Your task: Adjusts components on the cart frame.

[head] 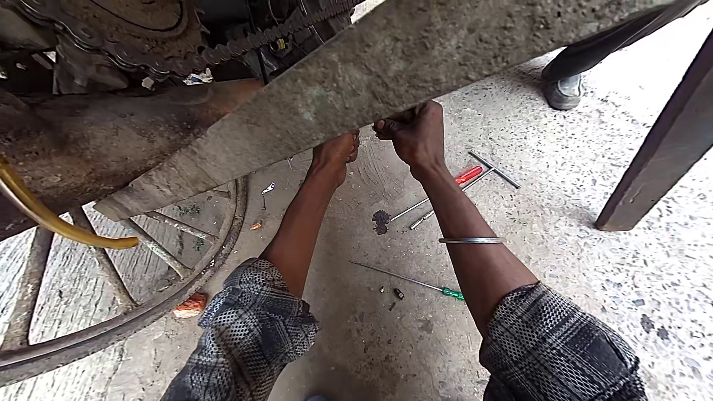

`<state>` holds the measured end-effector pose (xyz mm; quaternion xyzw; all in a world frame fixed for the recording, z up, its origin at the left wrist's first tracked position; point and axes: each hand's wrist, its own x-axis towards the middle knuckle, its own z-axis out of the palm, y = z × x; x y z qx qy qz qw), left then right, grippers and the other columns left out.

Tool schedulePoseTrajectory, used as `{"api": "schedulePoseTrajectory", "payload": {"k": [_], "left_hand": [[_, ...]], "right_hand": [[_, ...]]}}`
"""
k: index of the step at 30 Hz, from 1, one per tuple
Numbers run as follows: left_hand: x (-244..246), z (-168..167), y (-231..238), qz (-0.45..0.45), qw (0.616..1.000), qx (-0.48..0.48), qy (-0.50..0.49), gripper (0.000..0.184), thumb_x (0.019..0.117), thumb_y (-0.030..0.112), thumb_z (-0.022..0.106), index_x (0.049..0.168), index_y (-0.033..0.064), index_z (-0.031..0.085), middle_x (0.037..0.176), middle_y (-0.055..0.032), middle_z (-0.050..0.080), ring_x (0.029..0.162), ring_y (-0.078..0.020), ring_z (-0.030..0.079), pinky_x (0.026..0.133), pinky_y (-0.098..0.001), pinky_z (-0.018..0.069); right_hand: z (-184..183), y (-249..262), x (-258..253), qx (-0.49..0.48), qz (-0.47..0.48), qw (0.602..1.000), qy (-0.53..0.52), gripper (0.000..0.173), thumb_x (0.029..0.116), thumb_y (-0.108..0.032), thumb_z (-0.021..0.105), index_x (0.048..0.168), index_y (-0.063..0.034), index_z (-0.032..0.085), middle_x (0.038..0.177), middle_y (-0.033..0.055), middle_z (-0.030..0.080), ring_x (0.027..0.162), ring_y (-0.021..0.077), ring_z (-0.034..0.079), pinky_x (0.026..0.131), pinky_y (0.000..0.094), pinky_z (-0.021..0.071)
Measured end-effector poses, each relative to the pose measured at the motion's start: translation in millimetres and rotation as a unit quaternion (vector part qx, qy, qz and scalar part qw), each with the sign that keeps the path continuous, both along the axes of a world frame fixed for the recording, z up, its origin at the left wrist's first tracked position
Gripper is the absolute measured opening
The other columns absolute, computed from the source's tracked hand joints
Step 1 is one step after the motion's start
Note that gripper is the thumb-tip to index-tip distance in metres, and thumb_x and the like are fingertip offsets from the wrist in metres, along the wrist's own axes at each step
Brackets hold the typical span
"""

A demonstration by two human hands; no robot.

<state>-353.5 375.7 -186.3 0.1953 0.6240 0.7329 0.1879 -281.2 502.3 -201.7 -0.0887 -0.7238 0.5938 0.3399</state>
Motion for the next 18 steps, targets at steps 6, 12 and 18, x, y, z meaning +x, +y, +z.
{"api": "schedulePoseTrajectory", "payload": {"k": [6,12,18], "left_hand": [[0,-1,0,-0.001,1.000,-0.003,0.000,0.013,0.1102,0.022,0.047,0.106,0.0142,0.057,0.055,0.0083,0.030,0.039,-0.0025,0.028,0.037,-0.0168,0.0253],[1,-1,1,-0.002,1.000,-0.001,-0.009,0.014,0.1103,0.022,0.047,0.103,0.0144,0.056,0.055,0.0081,0.029,0.039,-0.0026,0.026,0.036,-0.0167,0.0248],[0,-1,1,0.004,0.999,0.028,-0.036,0.015,0.1099,0.025,0.048,0.107,0.0152,0.059,0.056,0.0085,0.029,0.039,-0.0031,0.027,0.037,-0.0170,0.0251]], "right_hand": [[1,-1,-1,0.007,0.005,1.000,0.005,0.031,0.0854,0.006,0.075,0.114,0.0005,0.065,0.091,0.0049,0.077,0.073,0.0098,0.075,0.071,0.0271,0.0642],[7,-6,-1,0.084,-0.035,0.996,-0.003,0.025,0.0831,0.000,0.078,0.106,-0.0030,0.068,0.090,0.0025,0.075,0.072,0.0068,0.073,0.070,0.0262,0.0635],[7,-11,-4,0.007,-0.010,0.999,0.039,0.023,0.0890,0.006,0.069,0.111,0.0016,0.067,0.092,0.0054,0.073,0.076,0.0086,0.073,0.073,0.0275,0.0644]]}}
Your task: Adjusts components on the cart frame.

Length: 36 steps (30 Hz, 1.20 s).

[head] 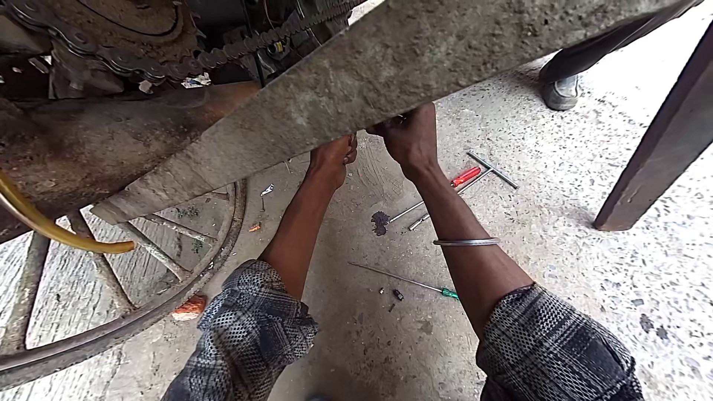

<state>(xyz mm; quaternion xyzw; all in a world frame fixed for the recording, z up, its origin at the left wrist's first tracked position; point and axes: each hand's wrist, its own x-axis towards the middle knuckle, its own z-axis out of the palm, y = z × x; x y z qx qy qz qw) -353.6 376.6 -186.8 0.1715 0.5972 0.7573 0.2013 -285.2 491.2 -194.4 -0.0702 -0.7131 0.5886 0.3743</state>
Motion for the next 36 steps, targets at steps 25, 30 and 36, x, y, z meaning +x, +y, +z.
{"api": "schedulePoseTrajectory", "payload": {"k": [25,30,36], "left_hand": [[-3,-7,-3,-0.065,0.979,0.159,-0.114,0.012,0.1075,0.023,0.052,0.109,0.0217,0.064,0.058,0.0093,0.036,0.041,-0.0025,0.032,0.038,-0.0158,0.0314],[0,-8,-3,-0.074,0.984,0.138,-0.085,0.014,0.1096,0.023,0.048,0.107,0.0222,0.061,0.059,0.0084,0.036,0.042,-0.0030,0.032,0.040,-0.0163,0.0304],[1,-4,2,0.005,0.986,0.151,-0.077,0.011,0.1080,0.024,0.052,0.105,0.0222,0.063,0.058,0.0093,0.036,0.042,-0.0028,0.033,0.040,-0.0160,0.0313]], "right_hand": [[8,-9,-14,-0.177,-0.016,0.982,0.062,0.032,0.0817,0.004,0.081,0.104,-0.0028,0.060,0.078,0.0024,0.071,0.065,0.0092,0.069,0.062,0.0263,0.0609],[6,-12,-12,-0.138,-0.004,0.989,0.048,0.022,0.0874,0.001,0.077,0.103,-0.0035,0.064,0.079,0.0002,0.072,0.068,0.0061,0.069,0.064,0.0246,0.0596],[2,-13,-18,-0.151,-0.035,0.987,0.049,0.020,0.0881,0.001,0.076,0.099,-0.0046,0.060,0.072,-0.0011,0.067,0.061,0.0049,0.063,0.060,0.0236,0.0556]]}}
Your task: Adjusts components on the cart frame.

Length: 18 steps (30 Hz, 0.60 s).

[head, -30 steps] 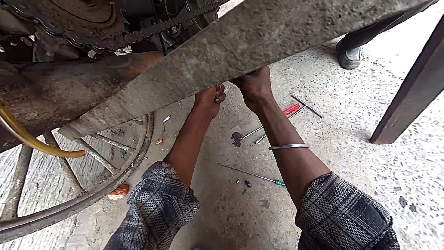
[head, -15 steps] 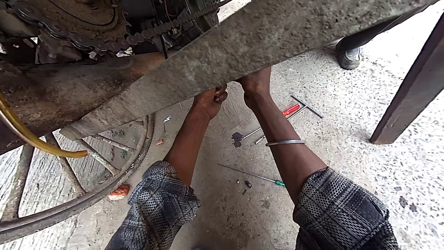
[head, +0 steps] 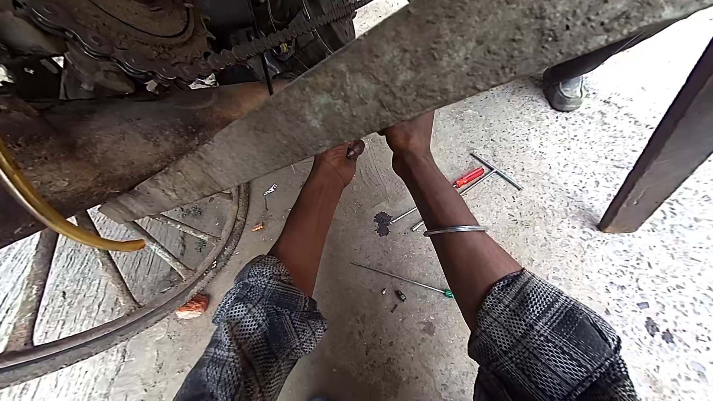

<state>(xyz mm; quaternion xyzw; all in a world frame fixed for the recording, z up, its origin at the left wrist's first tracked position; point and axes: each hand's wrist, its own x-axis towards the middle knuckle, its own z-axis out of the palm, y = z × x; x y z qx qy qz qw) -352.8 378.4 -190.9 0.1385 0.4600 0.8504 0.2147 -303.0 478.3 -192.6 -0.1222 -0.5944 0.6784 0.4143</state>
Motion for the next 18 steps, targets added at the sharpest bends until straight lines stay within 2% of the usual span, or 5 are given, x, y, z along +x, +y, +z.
{"api": "schedulePoseTrajectory", "payload": {"k": [3,5,10,13,18], "left_hand": [[-3,0,0,0.009,1.000,-0.011,0.018,0.013,0.1082,0.025,0.052,0.110,0.0207,0.064,0.062,0.0083,0.040,0.044,-0.0031,0.035,0.041,-0.0157,0.0323],[-2,-2,0,0.000,0.999,-0.035,0.030,0.014,0.1074,0.022,0.054,0.111,0.0157,0.066,0.061,0.0070,0.041,0.043,-0.0030,0.034,0.040,-0.0157,0.0312],[-2,-3,6,0.021,0.984,-0.135,0.116,0.017,0.1088,0.021,0.051,0.098,0.0114,0.060,0.060,0.0061,0.043,0.043,-0.0029,0.034,0.039,-0.0168,0.0303],[-3,-2,8,0.035,0.978,-0.157,0.132,0.023,0.1095,0.025,0.050,0.089,0.0145,0.054,0.061,0.0061,0.043,0.044,-0.0037,0.035,0.041,-0.0179,0.0314],[-1,9,4,0.004,0.988,-0.138,0.077,0.031,0.1106,0.030,0.046,0.081,0.0190,0.048,0.060,0.0072,0.040,0.044,-0.0038,0.033,0.040,-0.0174,0.0294]], "right_hand": [[1,0,3,0.022,0.000,1.000,-0.016,0.021,0.0899,-0.002,0.075,0.102,-0.0055,0.058,0.072,-0.0025,0.066,0.062,0.0035,0.062,0.062,0.0234,0.0555],[0,2,4,0.063,-0.005,0.998,-0.021,0.021,0.0905,-0.003,0.074,0.104,-0.0059,0.058,0.074,-0.0025,0.065,0.064,0.0037,0.062,0.066,0.0245,0.0561],[-5,2,6,0.138,-0.061,0.989,-0.007,0.017,0.0894,-0.005,0.072,0.099,-0.0075,0.059,0.074,-0.0043,0.063,0.063,0.0023,0.060,0.063,0.0232,0.0523],[-5,2,5,0.141,-0.077,0.987,0.006,0.018,0.0895,-0.005,0.073,0.097,-0.0083,0.057,0.076,-0.0037,0.063,0.065,0.0029,0.061,0.065,0.0231,0.0537],[-5,0,9,0.110,-0.032,0.993,0.034,0.024,0.0922,-0.008,0.073,0.110,-0.0034,0.058,0.079,-0.0018,0.070,0.065,0.0034,0.064,0.065,0.0246,0.0556]]}}
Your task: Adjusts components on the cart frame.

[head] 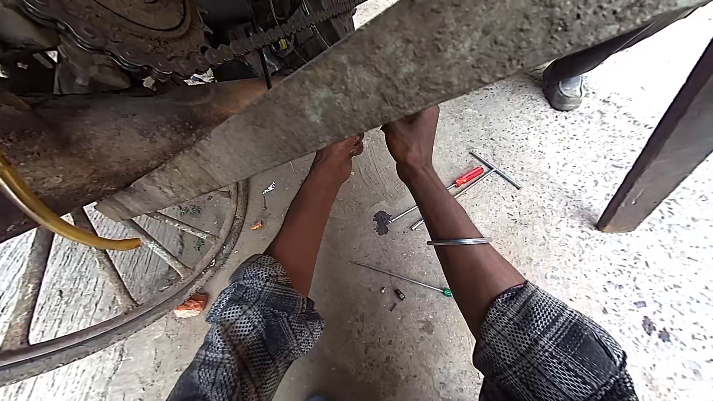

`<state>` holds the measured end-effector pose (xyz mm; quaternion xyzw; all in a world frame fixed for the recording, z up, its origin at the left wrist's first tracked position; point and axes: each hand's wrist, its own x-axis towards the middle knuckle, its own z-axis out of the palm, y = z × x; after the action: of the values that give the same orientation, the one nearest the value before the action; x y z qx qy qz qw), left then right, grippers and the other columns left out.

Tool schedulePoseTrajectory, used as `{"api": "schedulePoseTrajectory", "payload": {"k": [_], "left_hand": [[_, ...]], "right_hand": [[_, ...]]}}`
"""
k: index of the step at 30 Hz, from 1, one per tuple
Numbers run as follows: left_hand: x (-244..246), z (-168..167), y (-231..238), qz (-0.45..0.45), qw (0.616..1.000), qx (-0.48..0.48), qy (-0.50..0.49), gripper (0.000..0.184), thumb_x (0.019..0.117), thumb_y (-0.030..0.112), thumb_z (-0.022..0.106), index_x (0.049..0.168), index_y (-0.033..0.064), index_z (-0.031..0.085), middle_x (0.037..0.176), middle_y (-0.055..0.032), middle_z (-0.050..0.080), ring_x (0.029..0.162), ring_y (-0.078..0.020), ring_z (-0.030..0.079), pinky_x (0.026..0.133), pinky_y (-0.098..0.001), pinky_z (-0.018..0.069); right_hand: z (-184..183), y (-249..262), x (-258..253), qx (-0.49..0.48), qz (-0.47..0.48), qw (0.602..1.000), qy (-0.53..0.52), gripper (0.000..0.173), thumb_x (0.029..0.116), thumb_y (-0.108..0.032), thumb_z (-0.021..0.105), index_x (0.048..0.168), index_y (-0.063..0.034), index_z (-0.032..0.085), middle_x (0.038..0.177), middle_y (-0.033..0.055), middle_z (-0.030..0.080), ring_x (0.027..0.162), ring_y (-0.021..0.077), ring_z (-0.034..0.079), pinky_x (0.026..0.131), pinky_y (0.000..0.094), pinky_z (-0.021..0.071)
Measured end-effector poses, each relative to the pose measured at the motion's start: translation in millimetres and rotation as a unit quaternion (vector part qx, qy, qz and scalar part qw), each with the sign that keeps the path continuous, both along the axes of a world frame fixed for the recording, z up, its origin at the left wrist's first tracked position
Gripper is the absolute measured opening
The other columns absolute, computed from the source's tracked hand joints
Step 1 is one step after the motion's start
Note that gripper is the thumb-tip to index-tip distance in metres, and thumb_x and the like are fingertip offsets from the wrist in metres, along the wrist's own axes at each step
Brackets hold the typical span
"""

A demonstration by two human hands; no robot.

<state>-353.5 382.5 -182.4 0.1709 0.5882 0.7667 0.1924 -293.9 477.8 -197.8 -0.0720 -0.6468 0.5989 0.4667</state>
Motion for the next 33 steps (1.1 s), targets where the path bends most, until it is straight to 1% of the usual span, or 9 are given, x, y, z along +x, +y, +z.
{"api": "schedulePoseTrajectory", "payload": {"k": [3,7,11,14,18,23,29,31,33], "left_hand": [[3,1,2,0.014,0.999,0.020,-0.026,0.030,0.1101,0.031,0.047,0.083,0.0200,0.050,0.060,0.0071,0.040,0.045,-0.0039,0.035,0.042,-0.0172,0.0319],[3,-10,7,0.055,0.998,-0.004,0.034,0.024,0.1108,0.029,0.046,0.091,0.0160,0.052,0.063,0.0048,0.042,0.046,-0.0050,0.037,0.043,-0.0191,0.0338],[2,-14,4,0.112,0.983,-0.100,0.109,0.026,0.1104,0.031,0.047,0.093,0.0120,0.052,0.068,0.0021,0.046,0.049,-0.0077,0.043,0.046,-0.0233,0.0404],[2,-15,5,0.126,0.977,-0.106,0.134,0.027,0.1099,0.032,0.049,0.091,0.0130,0.051,0.066,0.0027,0.044,0.048,-0.0076,0.041,0.046,-0.0240,0.0395],[2,-14,5,0.117,0.984,-0.075,0.111,0.026,0.1103,0.034,0.046,0.092,0.0159,0.050,0.063,0.0041,0.041,0.046,-0.0069,0.038,0.043,-0.0225,0.0353],[4,-11,8,0.114,0.987,-0.060,0.093,0.028,0.1114,0.034,0.042,0.091,0.0163,0.050,0.062,0.0051,0.039,0.045,-0.0066,0.036,0.042,-0.0218,0.0334],[5,-11,8,0.127,0.982,-0.082,0.112,0.027,0.1107,0.030,0.044,0.090,0.0136,0.050,0.060,0.0043,0.041,0.042,-0.0059,0.035,0.040,-0.0214,0.0329],[4,-11,9,0.148,0.971,-0.122,0.145,0.030,0.1111,0.033,0.043,0.092,0.0124,0.052,0.064,0.0035,0.042,0.047,-0.0071,0.039,0.044,-0.0239,0.0375],[4,-8,10,0.170,0.943,-0.200,0.203,0.032,0.1105,0.033,0.043,0.103,0.0061,0.058,0.080,-0.0042,0.053,0.068,-0.0142,0.053,0.064,-0.0355,0.0483]], "right_hand": [[-8,-10,3,-0.017,0.010,1.000,-0.008,0.024,0.0939,-0.012,0.073,0.113,-0.0015,0.062,0.093,0.0031,0.069,0.070,0.0056,0.065,0.065,0.0239,0.0568],[-23,-20,4,0.016,-0.001,0.999,-0.032,0.010,0.0919,-0.014,0.075,0.098,-0.0058,0.075,0.099,0.0060,0.069,0.081,0.0060,0.066,0.073,0.0233,0.0564],[-13,-20,12,-0.001,0.050,0.993,-0.105,0.008,0.0946,-0.013,0.073,0.098,-0.0078,0.078,0.082,-0.0026,0.075,0.070,-0.0009,0.066,0.069,0.0217,0.0555],[-5,-23,17,-0.055,0.105,0.986,-0.119,0.010,0.0981,-0.008,0.067,0.101,-0.0057,0.076,0.079,-0.0032,0.072,0.067,-0.0009,0.064,0.066,0.0199,0.0550],[-2,-12,19,-0.063,0.185,0.971,-0.137,0.017,0.1000,-0.005,0.064,0.112,-0.0043,0.075,0.097,0.0013,0.074,0.084,0.0041,0.068,0.079,0.0250,0.0579],[5,4,18,-0.013,0.234,0.961,-0.148,0.008,0.0970,-0.004,0.067,0.103,-0.0065,0.071,0.098,-0.0004,0.071,0.086,0.0044,0.067,0.078,0.0243,0.0575],[12,19,15,0.031,0.280,0.940,-0.192,0.011,0.0978,-0.003,0.066,0.107,-0.0075,0.067,0.097,-0.0022,0.065,0.084,0.0042,0.065,0.077,0.0235,0.0572],[8,15,12,-0.042,0.256,0.947,-0.191,0.015,0.0975,-0.007,0.068,0.112,-0.0070,0.070,0.098,0.0012,0.070,0.087,0.0091,0.067,0.076,0.0278,0.0578],[-2,1,11,-0.206,0.254,0.933,-0.150,0.016,0.1029,-0.010,0.060,0.116,-0.0041,0.068,0.101,0.0051,0.070,0.091,0.0135,0.069,0.081,0.0320,0.0594]]}}
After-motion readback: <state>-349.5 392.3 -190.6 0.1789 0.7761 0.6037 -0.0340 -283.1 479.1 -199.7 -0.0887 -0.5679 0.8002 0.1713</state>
